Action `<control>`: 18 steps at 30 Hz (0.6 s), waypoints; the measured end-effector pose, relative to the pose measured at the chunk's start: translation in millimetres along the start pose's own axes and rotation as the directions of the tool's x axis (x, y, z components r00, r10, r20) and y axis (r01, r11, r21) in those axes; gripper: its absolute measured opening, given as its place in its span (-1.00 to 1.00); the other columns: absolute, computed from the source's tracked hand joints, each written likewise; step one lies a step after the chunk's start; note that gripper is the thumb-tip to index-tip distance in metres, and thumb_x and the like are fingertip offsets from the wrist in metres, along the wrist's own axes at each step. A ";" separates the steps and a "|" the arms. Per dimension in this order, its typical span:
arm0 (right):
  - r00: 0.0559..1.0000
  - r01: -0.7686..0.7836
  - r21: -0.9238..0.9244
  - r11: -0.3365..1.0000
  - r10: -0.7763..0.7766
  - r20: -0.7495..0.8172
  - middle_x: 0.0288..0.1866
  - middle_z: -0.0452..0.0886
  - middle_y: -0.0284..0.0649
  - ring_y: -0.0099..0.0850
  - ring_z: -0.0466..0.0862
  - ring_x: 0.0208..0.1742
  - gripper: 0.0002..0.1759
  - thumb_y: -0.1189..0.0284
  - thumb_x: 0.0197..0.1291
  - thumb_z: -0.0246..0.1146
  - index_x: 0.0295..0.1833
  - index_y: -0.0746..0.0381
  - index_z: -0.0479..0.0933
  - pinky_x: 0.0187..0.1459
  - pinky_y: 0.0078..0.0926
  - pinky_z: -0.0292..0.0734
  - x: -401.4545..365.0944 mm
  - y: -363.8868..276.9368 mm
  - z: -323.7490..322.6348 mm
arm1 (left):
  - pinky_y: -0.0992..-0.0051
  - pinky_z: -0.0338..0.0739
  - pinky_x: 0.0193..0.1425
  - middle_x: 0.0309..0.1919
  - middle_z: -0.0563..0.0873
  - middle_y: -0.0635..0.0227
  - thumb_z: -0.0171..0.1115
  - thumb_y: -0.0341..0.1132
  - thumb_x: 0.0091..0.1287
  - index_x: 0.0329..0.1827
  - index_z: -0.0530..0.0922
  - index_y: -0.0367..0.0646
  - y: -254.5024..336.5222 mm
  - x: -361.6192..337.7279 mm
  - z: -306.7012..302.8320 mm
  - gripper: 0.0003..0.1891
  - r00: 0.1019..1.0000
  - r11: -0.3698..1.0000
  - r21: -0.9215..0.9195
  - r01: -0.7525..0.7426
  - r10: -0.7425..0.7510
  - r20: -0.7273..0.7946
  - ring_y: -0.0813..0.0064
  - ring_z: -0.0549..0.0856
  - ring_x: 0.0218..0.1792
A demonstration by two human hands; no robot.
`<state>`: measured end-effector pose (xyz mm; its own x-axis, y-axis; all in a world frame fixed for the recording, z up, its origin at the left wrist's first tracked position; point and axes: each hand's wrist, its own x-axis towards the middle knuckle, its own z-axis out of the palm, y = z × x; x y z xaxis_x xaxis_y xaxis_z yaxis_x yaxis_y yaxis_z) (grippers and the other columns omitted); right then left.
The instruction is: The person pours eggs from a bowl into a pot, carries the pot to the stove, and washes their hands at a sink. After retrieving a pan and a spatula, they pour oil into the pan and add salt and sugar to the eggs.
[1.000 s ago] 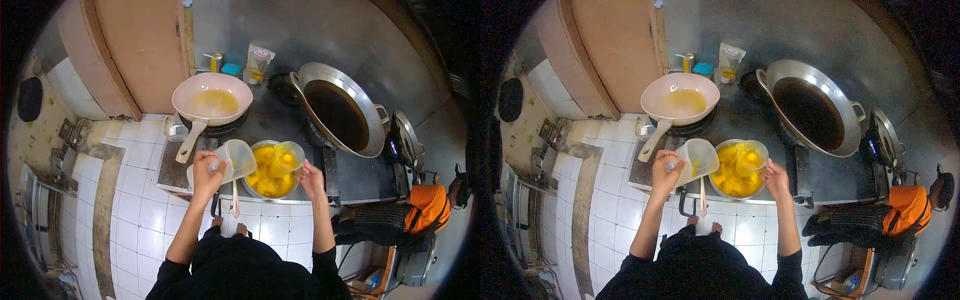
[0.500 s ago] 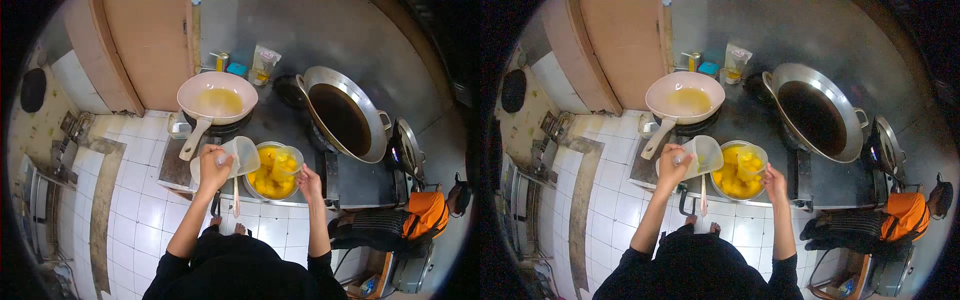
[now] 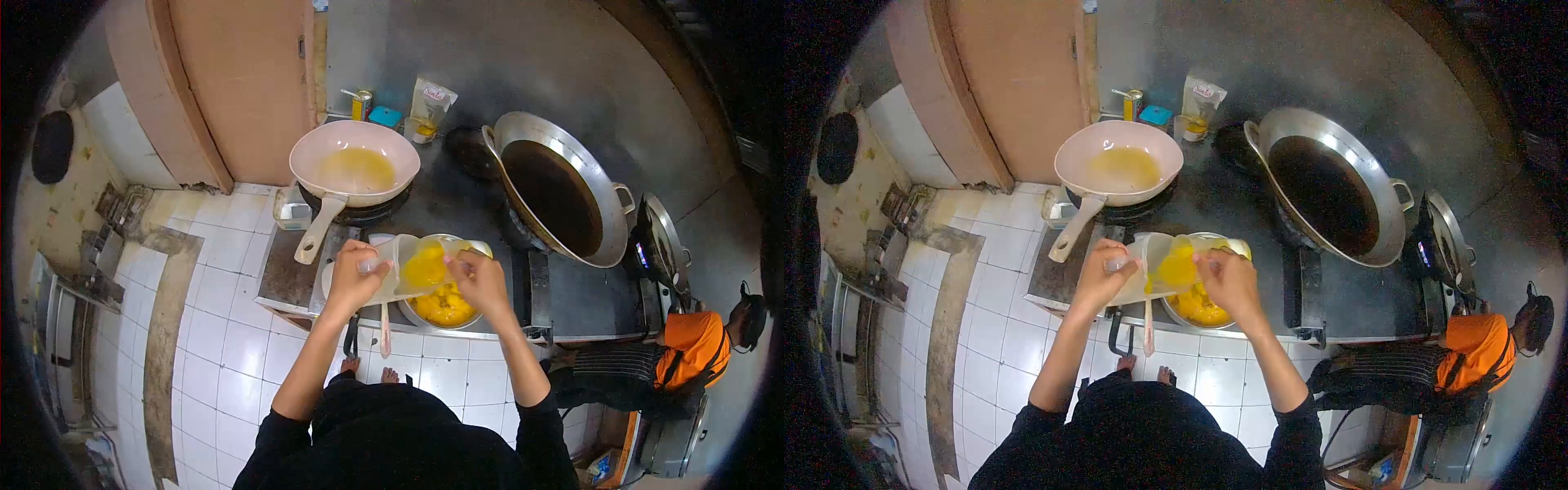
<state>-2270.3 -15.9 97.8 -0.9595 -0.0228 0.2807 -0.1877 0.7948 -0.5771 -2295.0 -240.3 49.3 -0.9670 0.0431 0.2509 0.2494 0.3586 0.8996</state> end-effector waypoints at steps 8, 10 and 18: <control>0.961 0.251 -0.342 0.905 -0.276 -0.024 -0.44 0.54 -0.08 -0.09 0.45 -0.43 -0.76 0.34 0.06 0.26 -0.51 0.29 0.51 -0.35 -0.22 0.36 -14.3 -40.3 17.7 | 0.42 0.43 -0.01 -0.20 0.59 0.13 0.40 -0.36 -0.01 -0.42 0.63 -0.36 -15.9 2.6 2.1 -0.79 0.987 0.964 -0.215 0.158 -0.146 0.068 0.25 0.59 -0.13; 0.931 0.306 -0.435 0.847 -0.362 -0.051 -0.40 0.50 -0.11 -0.14 0.41 -0.38 -0.79 0.37 0.02 0.27 -0.50 0.30 0.50 -0.31 -0.25 0.34 -21.4 -52.1 19.4 | 0.45 0.42 -0.01 -0.21 0.58 0.15 0.39 -0.35 0.00 -0.43 0.63 -0.37 -17.7 2.4 0.4 -0.78 0.980 0.953 -0.241 0.185 -0.160 0.120 0.28 0.57 -0.11; 0.860 0.425 -0.435 0.794 -0.503 -0.079 -0.40 0.45 -0.17 -0.13 0.39 -0.35 -0.81 0.40 0.01 0.28 -0.51 0.26 0.49 -0.32 -0.24 0.32 -34.4 -52.9 33.4 | 0.45 0.41 -0.10 -0.27 0.56 0.21 0.37 -0.38 0.02 -0.49 0.60 -0.37 -35.1 -1.5 -3.4 -0.81 0.972 0.908 -0.349 0.233 -0.205 0.116 0.35 0.55 -0.18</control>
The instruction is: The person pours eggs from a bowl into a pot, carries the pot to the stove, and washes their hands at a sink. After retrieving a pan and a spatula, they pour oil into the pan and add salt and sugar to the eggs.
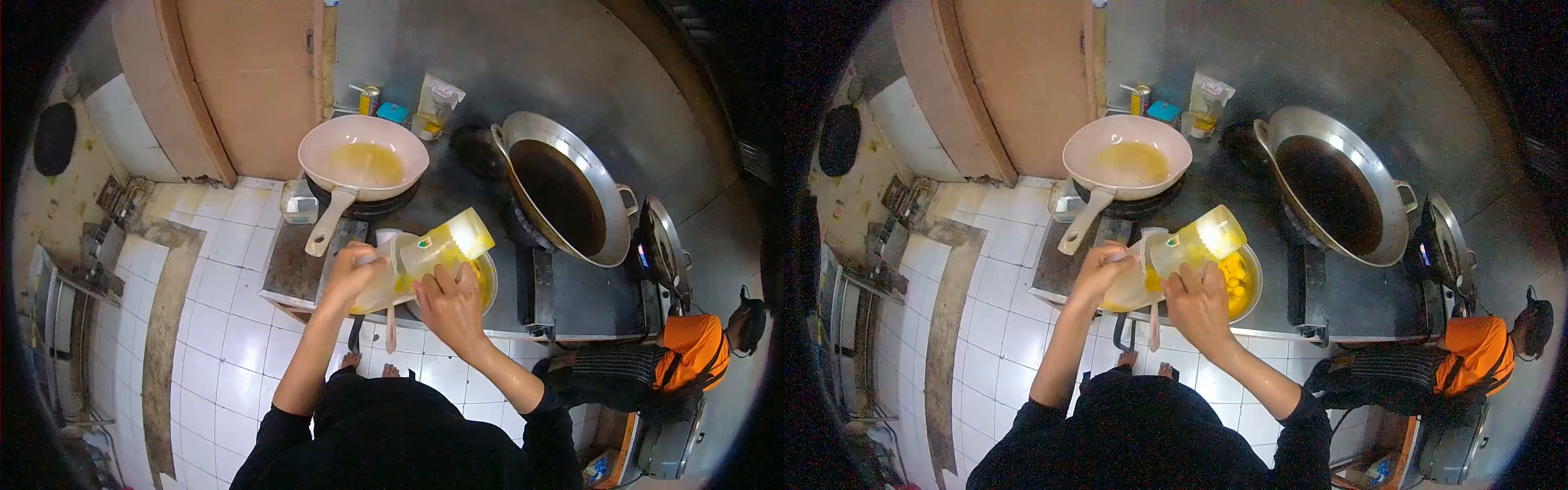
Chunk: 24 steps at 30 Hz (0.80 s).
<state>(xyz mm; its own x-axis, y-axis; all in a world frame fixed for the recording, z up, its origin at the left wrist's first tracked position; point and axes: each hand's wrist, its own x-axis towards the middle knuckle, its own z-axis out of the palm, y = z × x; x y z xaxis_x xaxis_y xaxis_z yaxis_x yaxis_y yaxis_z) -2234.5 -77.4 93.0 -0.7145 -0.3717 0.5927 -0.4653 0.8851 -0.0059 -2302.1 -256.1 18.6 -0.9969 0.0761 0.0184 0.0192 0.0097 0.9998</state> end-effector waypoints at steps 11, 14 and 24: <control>0.655 -0.726 0.563 0.395 0.648 0.389 -0.51 0.63 -0.11 -0.51 0.56 -0.50 -0.68 0.23 0.20 0.20 -0.35 0.30 0.62 -0.42 -0.55 0.37 -51.5 115.3 49.0 | 0.60 0.45 -0.25 -0.22 0.50 0.37 0.32 -0.44 0.12 -0.50 0.57 -0.30 16.7 -20.2 -16.6 -0.87 0.991 0.993 -0.109 0.046 -0.059 -0.124 0.55 0.57 -0.26; 0.712 -0.688 0.522 0.504 0.609 0.351 -0.51 0.62 -0.10 -0.41 0.59 -0.49 -0.66 0.19 0.19 0.21 -0.34 0.28 0.63 -0.40 -0.43 0.39 -62.7 109.1 60.3 | 0.56 0.43 -0.25 -0.32 0.55 0.35 0.34 -0.45 0.08 -0.52 0.53 -0.35 18.9 -24.0 -19.5 -0.83 0.979 0.995 -0.103 0.010 -0.031 -0.203 0.55 0.55 -0.32; 0.801 -0.456 0.241 0.857 0.277 0.531 -0.44 0.59 -0.10 -0.07 0.56 -0.31 -0.61 0.13 0.17 0.16 -0.42 0.25 0.63 -0.18 -0.16 0.43 -64.9 87.4 94.5 | 0.63 0.38 -0.29 -0.41 0.50 0.46 0.30 -0.47 0.12 -0.55 0.52 -0.30 29.2 -29.7 -25.8 -0.85 0.982 0.986 -0.145 0.078 -0.101 -0.157 0.65 0.53 -0.37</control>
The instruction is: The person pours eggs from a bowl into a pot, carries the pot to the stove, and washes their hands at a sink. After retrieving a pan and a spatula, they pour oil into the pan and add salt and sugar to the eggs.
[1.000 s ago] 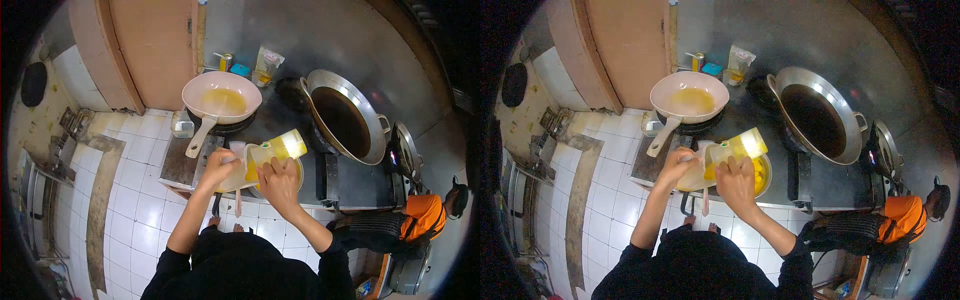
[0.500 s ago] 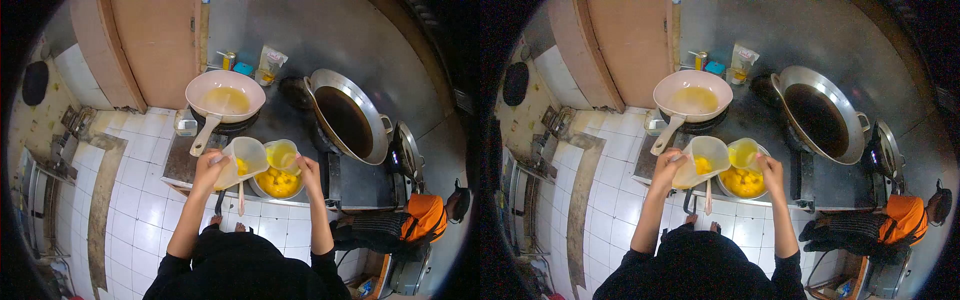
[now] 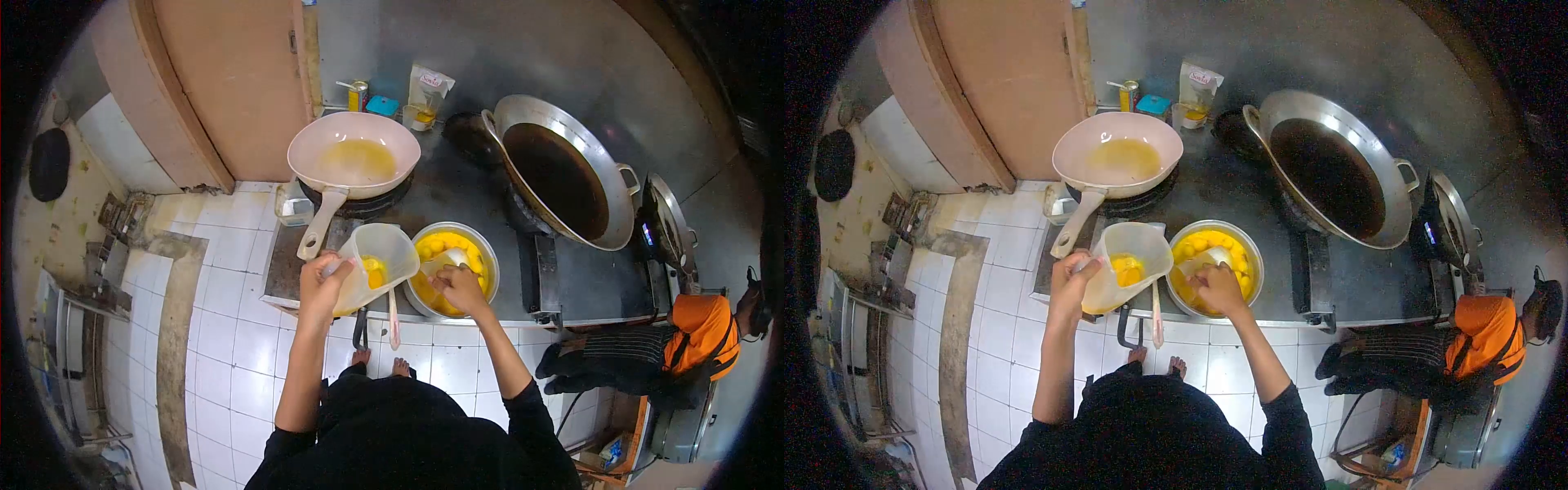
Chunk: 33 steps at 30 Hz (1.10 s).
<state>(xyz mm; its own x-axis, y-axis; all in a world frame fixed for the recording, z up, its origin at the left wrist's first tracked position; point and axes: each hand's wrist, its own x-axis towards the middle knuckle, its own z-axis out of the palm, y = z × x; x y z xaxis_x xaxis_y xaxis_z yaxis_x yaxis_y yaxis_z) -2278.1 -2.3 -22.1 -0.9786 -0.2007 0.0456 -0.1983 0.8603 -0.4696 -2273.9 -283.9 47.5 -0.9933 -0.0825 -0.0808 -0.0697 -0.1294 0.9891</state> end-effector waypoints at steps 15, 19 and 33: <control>0.998 0.008 -0.042 0.999 -0.005 0.063 -0.33 0.64 0.00 0.05 0.57 -0.23 -0.65 0.14 0.10 0.15 -0.36 0.19 0.66 -0.14 -0.07 0.48 -3.7 0.5 15.4 | 0.58 0.41 -0.18 -0.26 0.52 0.37 0.35 -0.43 0.09 -0.48 0.56 -0.34 -11.9 3.7 10.6 -0.85 0.999 0.999 0.039 -0.023 0.024 -0.036 0.56 0.54 -0.24; 0.996 -0.031 0.008 0.999 0.030 0.084 -0.33 0.64 0.00 0.04 0.58 -0.25 -0.65 0.14 0.10 0.15 -0.34 0.18 0.66 -0.15 -0.08 0.49 -5.6 -2.4 11.6 | 0.57 0.41 -0.13 -0.23 0.53 0.35 0.36 -0.42 0.08 -0.47 0.57 -0.35 -10.1 2.8 10.7 -0.84 0.999 0.999 0.027 -0.016 0.017 -0.038 0.53 0.54 -0.21; 0.994 0.001 -0.032 0.999 0.002 0.113 -0.33 0.65 0.01 0.01 0.62 -0.25 -0.59 0.04 0.12 0.12 -0.29 0.14 0.68 -0.14 -0.08 0.49 -0.8 5.3 18.3 | 0.55 0.40 -0.08 -0.22 0.54 0.31 0.37 -0.42 0.08 -0.47 0.58 -0.35 -11.0 1.2 13.0 -0.83 0.999 0.999 0.031 -0.028 0.030 -0.042 0.51 0.54 -0.18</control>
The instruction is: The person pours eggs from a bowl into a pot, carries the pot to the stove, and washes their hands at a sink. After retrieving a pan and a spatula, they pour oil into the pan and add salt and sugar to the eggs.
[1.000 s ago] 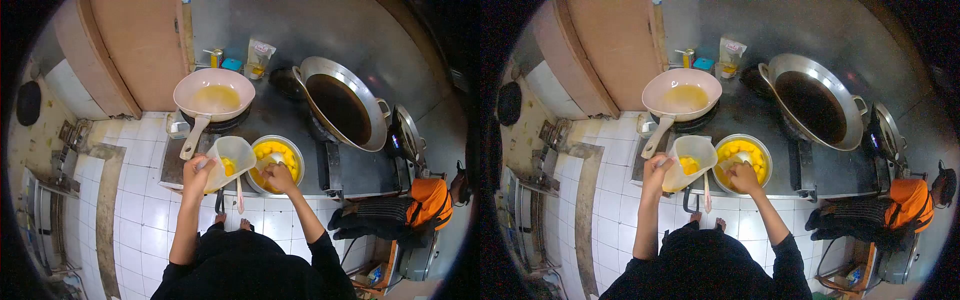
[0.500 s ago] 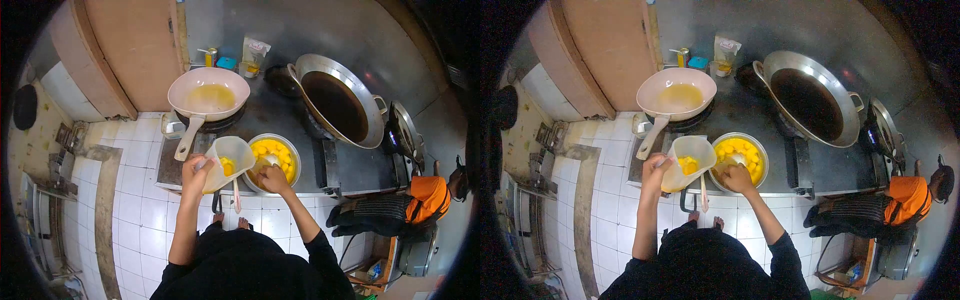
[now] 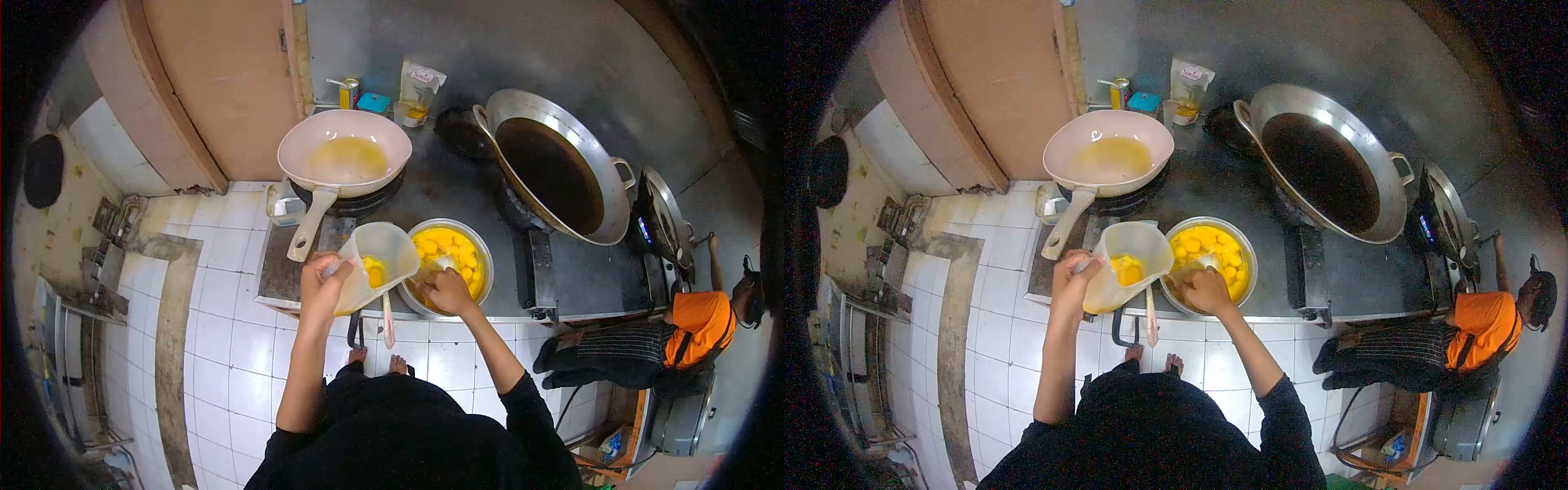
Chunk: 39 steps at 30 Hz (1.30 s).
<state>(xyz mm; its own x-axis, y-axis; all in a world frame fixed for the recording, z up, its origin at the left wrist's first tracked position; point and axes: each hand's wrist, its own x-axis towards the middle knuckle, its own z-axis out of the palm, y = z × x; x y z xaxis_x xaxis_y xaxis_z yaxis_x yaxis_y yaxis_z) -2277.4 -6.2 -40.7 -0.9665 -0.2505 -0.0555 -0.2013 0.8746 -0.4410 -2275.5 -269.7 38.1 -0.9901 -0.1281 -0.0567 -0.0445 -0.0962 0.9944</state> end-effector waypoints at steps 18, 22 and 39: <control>0.931 -0.308 0.904 0.295 0.290 0.222 -0.55 0.39 -0.43 -0.63 0.29 -0.49 -0.79 0.32 0.20 0.20 -0.37 0.23 0.57 -0.38 -0.65 0.21 -13.4 72.3 -50.6 | 0.54 0.43 -0.11 -0.19 0.52 0.29 0.37 -0.43 0.08 -0.44 0.56 -0.34 -5.2 1.6 4.7 -0.84 0.999 0.995 0.101 -0.026 0.028 -0.017 0.48 0.54 -0.18; 0.936 -0.246 0.963 0.114 0.284 0.206 -0.64 0.21 -0.55 -0.68 0.21 -0.55 -0.71 0.29 0.23 0.21 -0.54 0.06 0.38 -0.43 -0.63 0.14 -23.4 75.6 -67.6 | 0.55 0.43 -0.11 -0.19 0.52 0.29 0.37 -0.43 0.09 -0.44 0.56 -0.36 -1.5 1.4 8.2 -0.83 0.999 0.996 0.081 -0.040 0.041 -0.012 0.49 0.55 -0.19; 0.925 -0.054 0.992 -0.117 0.369 0.093 -0.68 0.18 -0.55 -0.67 0.20 -0.60 -0.64 0.24 0.33 0.08 -0.55 0.05 0.29 -0.44 -0.63 0.17 -33.3 54.3 -104.5 | 0.52 0.41 -0.06 -0.21 0.53 0.21 0.36 -0.42 0.09 -0.40 0.57 -0.40 -10.1 6.7 23.4 -0.81 0.993 0.974 0.190 -0.121 0.122 0.009 0.40 0.55 -0.16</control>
<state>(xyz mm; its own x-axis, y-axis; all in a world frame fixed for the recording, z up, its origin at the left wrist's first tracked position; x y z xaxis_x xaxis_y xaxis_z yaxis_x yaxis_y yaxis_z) -2272.8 93.0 30.9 -0.9533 0.0520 -0.2976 0.2330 -0.5006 -0.8337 -2284.8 -246.5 29.8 -0.9893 -0.1304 0.0656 0.0514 0.1093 0.9927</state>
